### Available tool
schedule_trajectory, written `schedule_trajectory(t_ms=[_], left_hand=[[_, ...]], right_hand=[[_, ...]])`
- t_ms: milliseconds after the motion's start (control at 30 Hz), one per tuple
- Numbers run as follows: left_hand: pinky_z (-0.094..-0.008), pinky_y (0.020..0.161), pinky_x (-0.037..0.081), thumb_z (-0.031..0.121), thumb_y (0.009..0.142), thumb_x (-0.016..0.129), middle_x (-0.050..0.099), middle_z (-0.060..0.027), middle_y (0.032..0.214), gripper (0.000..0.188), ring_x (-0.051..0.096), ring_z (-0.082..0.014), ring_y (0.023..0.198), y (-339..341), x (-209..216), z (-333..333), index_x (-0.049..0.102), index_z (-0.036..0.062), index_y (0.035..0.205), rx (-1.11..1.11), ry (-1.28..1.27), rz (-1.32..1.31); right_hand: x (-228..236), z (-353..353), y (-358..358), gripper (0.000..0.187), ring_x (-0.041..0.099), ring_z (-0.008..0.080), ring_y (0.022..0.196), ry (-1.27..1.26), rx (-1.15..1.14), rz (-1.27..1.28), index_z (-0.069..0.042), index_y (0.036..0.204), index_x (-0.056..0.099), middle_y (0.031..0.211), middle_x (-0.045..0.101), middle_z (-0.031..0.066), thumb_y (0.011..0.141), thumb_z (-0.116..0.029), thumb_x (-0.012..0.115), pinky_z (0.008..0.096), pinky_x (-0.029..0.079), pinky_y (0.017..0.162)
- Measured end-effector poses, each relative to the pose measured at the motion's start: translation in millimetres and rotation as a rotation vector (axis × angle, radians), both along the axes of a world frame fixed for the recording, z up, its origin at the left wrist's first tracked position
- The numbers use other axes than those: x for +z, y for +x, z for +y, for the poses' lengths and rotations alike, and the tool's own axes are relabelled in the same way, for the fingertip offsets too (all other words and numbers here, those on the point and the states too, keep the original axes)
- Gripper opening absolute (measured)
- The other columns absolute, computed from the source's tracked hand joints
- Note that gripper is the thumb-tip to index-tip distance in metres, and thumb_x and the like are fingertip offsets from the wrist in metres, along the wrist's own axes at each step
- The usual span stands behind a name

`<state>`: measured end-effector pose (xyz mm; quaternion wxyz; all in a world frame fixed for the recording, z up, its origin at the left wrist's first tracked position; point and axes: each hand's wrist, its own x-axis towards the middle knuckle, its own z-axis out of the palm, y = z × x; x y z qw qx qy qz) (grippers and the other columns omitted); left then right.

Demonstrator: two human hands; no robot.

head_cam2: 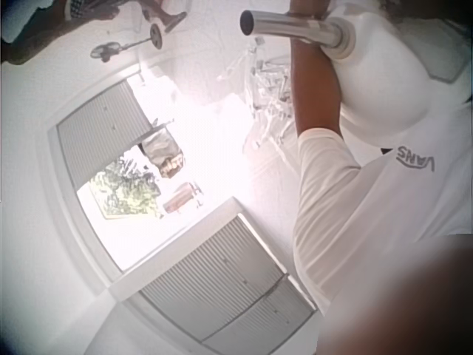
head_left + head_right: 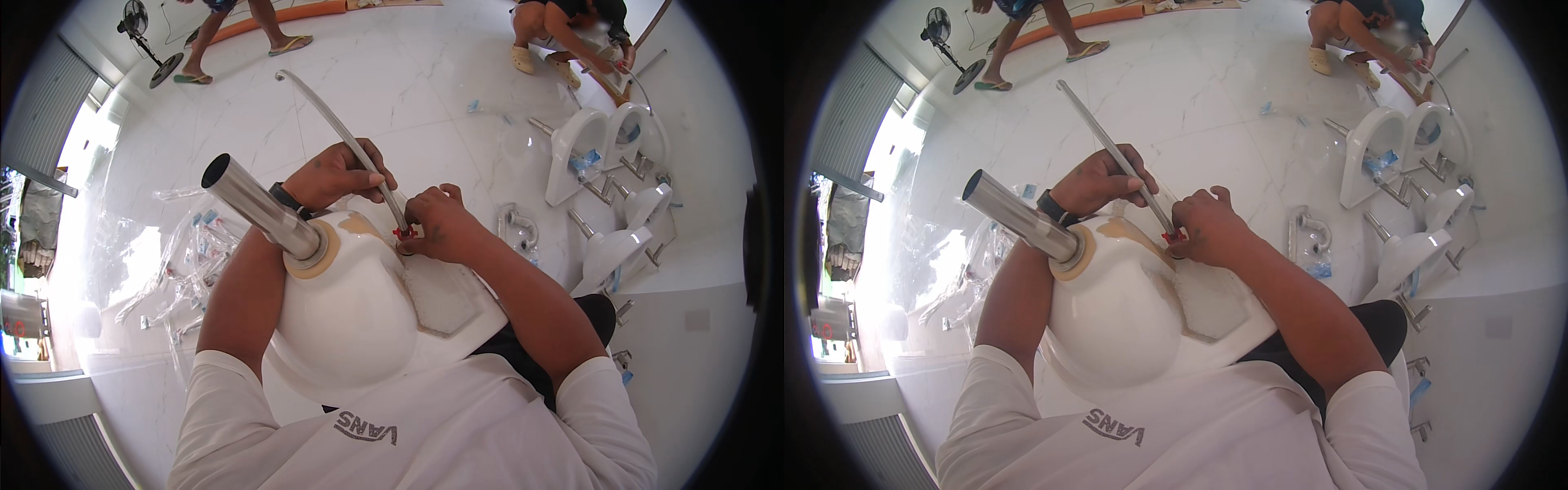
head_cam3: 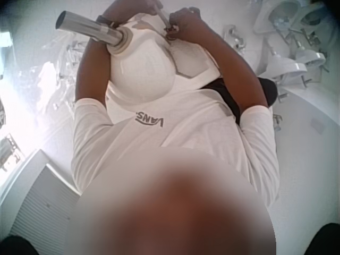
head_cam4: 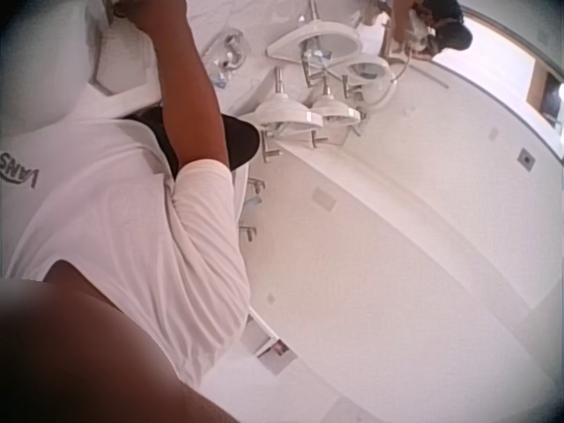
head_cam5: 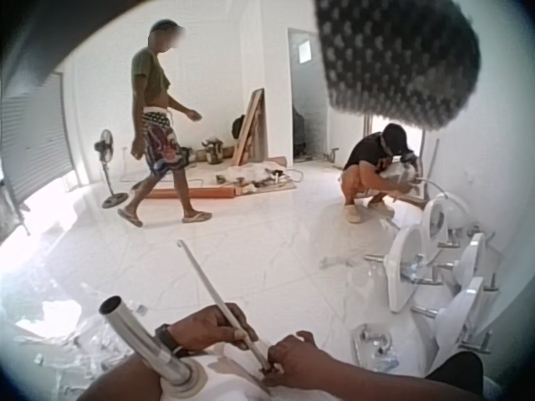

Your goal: The person assembles a white ceramic sink by attaching a metal faucet and flexible hose. They insert the faucet through the sink, connect the hose, and tighten fittings by hand. The person then places the assembled sink among other sinks on the floor.

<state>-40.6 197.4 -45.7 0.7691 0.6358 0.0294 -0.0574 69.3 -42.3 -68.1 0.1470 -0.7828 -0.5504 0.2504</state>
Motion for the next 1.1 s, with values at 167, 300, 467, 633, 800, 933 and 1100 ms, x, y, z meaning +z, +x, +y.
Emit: schedule_trajectory(t_ms=[167,300,467,633,800,933,1100], left_hand=[[-0.0356,0.087,0.062,0.011,0.098,0.07,0.073,-0.0183,0.111,0.022,0.073,-0.0249,0.1,1.2,-1.6,4.1,0.056,0.0032,0.114,-0.024,0.016,0.012],[-0.0359,0.088,0.062,0.011,0.098,0.071,0.073,-0.0185,0.111,0.023,0.073,-0.0252,0.101,5.1,-1.4,6.5,0.056,0.0031,0.114,-0.022,0.015,-0.009],[-0.0328,0.086,0.061,0.012,0.098,0.072,0.074,-0.0181,0.108,0.021,0.073,-0.0215,0.095,4.3,-0.4,4.5,0.057,0.0026,0.11,-0.002,0.029,-0.009],[-0.0328,0.087,0.061,0.012,0.097,0.072,0.075,-0.0182,0.107,0.022,0.073,-0.0212,0.094,4.2,0.5,4.8,0.057,0.0025,0.11,-0.007,0.008,-0.012],[-0.0361,0.087,0.062,0.011,0.098,0.071,0.073,-0.0192,0.111,0.023,0.074,-0.0249,0.099,5.2,0.4,6.2,0.056,0.0032,0.114,-0.017,0.034,0.011],[-0.0328,0.087,0.061,0.012,0.097,0.072,0.074,-0.0174,0.107,0.021,0.073,-0.0215,0.095,4.7,0.7,5.1,0.057,0.0036,0.11,-0.007,0.023,0.005],[-0.0349,0.087,0.061,0.012,0.098,0.071,0.074,-0.0184,0.109,0.022,0.074,-0.0235,0.097,4.9,1.1,5.7,0.057,0.0035,0.112,-0.022,0.014,-0.001]], right_hand=[[-6.4,-5.8,6.7,0.046,0.049,0.0288,0.134,0.179,0.064,0.054,-0.012,0.123,0.072,0.129,0.062,0.0108,0.082,-0.03,0.083,0.0488,0.026,0.119],[-15.9,-3.4,16.6,0.039,0.049,0.0285,0.134,0.117,0.061,0.112,-0.013,0.121,0.073,0.131,0.061,0.0099,0.085,-0.026,0.081,0.0472,0.029,0.117],[-19.6,-4.8,8.5,0.029,0.053,0.028,0.126,0.281,0.065,-0.002,-0.011,0.107,0.073,0.117,0.061,0.0092,0.085,-0.028,0.081,0.0479,0.032,0.114],[-12.0,0.4,-6.1,0.032,0.055,0.0282,0.121,0.2,0.043,-0.144,-0.008,0.099,0.069,0.111,0.059,0.0099,0.083,-0.033,0.082,0.0478,0.032,0.115],[-0.5,-4.3,1.0,0.042,0.052,0.0288,0.129,0.169,0.041,-0.139,-0.006,0.114,0.071,0.125,0.059,0.0118,0.084,-0.033,0.082,0.0471,0.032,0.116],[0.5,-8.9,11.8,0.046,0.046,0.0294,0.141,0.182,0.023,-0.001,-0.01,0.125,0.072,0.143,0.054,0.0134,0.085,-0.03,0.081,0.0485,0.03,0.119],[-9.6,-3.7,16.5,0.037,0.044,0.0293,0.142,0.145,0.054,0.112,-0.013,0.12,0.073,0.145,0.053,0.0119,0.086,-0.027,0.08,0.0481,0.03,0.119]])
